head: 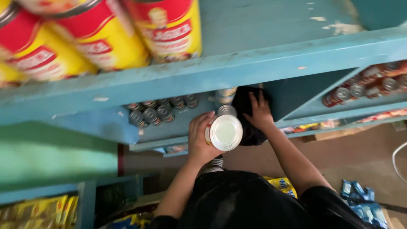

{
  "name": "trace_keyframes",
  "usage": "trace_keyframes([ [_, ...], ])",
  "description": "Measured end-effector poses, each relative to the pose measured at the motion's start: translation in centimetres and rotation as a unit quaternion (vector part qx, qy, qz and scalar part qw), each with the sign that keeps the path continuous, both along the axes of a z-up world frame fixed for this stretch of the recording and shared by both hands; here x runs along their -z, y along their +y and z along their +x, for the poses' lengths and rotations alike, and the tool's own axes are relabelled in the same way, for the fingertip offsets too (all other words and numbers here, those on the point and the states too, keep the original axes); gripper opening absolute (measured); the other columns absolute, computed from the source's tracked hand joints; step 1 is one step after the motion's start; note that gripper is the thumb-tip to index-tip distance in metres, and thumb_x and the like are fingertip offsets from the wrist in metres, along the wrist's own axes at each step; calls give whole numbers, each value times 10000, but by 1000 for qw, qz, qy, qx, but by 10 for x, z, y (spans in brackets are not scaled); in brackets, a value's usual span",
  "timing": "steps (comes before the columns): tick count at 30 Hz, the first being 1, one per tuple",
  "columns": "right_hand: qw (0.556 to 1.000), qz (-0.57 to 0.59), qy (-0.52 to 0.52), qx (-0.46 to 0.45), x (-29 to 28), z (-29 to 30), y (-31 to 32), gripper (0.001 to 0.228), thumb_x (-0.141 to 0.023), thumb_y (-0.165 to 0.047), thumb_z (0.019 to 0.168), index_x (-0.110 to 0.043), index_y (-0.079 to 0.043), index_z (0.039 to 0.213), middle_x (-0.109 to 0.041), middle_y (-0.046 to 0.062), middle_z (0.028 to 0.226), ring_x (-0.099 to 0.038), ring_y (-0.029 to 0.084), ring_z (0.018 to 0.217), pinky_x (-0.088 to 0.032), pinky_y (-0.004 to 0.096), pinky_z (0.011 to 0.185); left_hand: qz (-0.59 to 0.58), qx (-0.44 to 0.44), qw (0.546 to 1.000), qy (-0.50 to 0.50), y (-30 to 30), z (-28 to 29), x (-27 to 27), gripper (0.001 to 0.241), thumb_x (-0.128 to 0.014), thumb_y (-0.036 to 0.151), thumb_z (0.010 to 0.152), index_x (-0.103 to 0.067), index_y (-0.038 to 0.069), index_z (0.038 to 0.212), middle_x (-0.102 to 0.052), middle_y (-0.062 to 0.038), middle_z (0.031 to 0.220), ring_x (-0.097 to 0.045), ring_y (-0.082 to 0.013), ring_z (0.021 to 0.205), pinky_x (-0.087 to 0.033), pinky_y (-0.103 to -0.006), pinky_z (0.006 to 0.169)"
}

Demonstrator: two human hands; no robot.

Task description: Wiping down canned goods with a cloth and organizing them on the grocery store shelves.

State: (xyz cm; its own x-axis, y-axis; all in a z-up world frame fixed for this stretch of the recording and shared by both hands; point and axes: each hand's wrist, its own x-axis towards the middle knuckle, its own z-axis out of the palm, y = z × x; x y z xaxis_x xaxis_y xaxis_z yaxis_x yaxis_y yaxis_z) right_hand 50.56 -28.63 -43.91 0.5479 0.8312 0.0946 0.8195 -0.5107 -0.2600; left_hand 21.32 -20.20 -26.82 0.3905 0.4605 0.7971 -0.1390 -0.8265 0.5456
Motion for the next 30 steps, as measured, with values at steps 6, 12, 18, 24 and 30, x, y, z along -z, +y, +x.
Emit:
trace_keyframes([
  [6,987,108,91,79,83,22,-15,718,-893,-446,712,-719,-79,1305,-745,178,1102,-719,407,1041,-592,509,883,48,-35,996,-67,9,-15,-34,799,-931,303,654,-590,1,1311,-671,-203,1253,-659,-428,1100,-482,-561,991],
  [12,879,376,288,54,-36,-23,-138,581,-760,16,682,-607,7,1242,-598,238,1228,-610,387,1161,-475,466,1058,57,-58,995,-52,16,-14,-26,873,-957,395,614,-596,18,1314,-662,-193,1267,-644,-427,1101,-472,-546,985],
  [18,901,398,169,-32,-136,-52,-131,436,-637,-145,850,-636,2,1261,-618,213,1301,-532,472,1273,-421,530,1112,91,-10,996,2,-2,19,-12,871,-930,401,636,-588,84,1372,-649,-160,1294,-639,-405,1143,-455,-564,1007],
  [24,898,412,39,-148,-217,-155,-93,446,-492,-340,1052,-672,-3,1283,-643,183,1387,-438,574,1408,-357,606,1177,233,-46,956,172,-33,30,1,622,-753,232,921,-497,208,1487,-591,-140,1319,-592,-369,1220,-447,-546,1028],
  [30,882,443,126,-95,-131,-110,-71,303,-666,-59,839,-646,10,1133,-498,193,1341,-544,417,1219,-452,478,1067,232,-95,959,133,-16,14,-11,585,-726,365,868,-593,220,1419,-620,-119,1310,-614,-349,1190,-427,-567,1013],
])
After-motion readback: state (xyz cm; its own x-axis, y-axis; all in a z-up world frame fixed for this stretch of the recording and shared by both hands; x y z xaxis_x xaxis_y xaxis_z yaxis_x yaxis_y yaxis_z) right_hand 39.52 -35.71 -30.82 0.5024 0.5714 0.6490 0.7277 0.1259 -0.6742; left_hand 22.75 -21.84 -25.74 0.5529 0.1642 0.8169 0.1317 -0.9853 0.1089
